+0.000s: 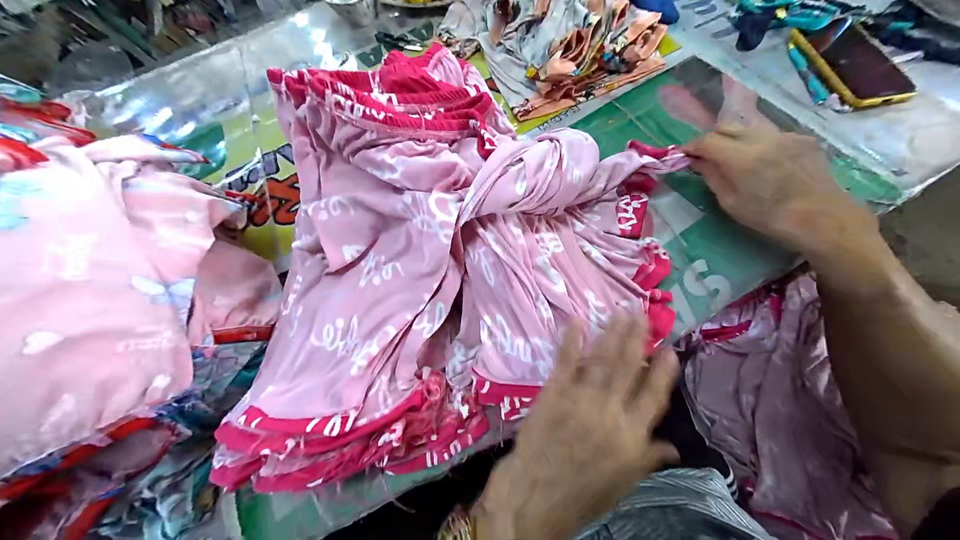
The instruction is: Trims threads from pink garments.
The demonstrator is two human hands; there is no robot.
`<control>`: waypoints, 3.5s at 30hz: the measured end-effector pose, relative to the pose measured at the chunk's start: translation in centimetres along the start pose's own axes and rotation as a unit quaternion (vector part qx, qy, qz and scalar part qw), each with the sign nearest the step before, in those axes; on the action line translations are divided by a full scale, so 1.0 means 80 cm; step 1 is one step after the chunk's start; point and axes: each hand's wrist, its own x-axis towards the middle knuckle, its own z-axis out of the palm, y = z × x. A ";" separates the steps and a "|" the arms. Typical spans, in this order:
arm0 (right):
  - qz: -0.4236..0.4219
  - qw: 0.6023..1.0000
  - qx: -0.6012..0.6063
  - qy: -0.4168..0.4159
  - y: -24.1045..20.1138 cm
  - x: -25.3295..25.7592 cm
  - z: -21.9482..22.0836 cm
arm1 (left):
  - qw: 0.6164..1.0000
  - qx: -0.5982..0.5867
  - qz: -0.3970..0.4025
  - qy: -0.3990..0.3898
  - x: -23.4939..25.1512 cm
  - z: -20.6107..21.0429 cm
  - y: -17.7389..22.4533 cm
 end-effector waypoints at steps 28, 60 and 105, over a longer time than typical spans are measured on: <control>-0.157 0.820 0.527 0.159 -0.228 -0.052 -0.024 | 0.560 -0.622 -0.242 0.491 -0.050 -0.066 -0.033; -0.132 0.789 0.594 -0.085 -0.218 -0.052 0.014 | 0.916 -0.074 -0.281 0.277 -0.063 0.004 -0.002; -0.307 0.938 0.144 0.079 -0.193 -0.115 -0.005 | 0.917 0.056 -0.159 0.360 -0.090 0.015 0.019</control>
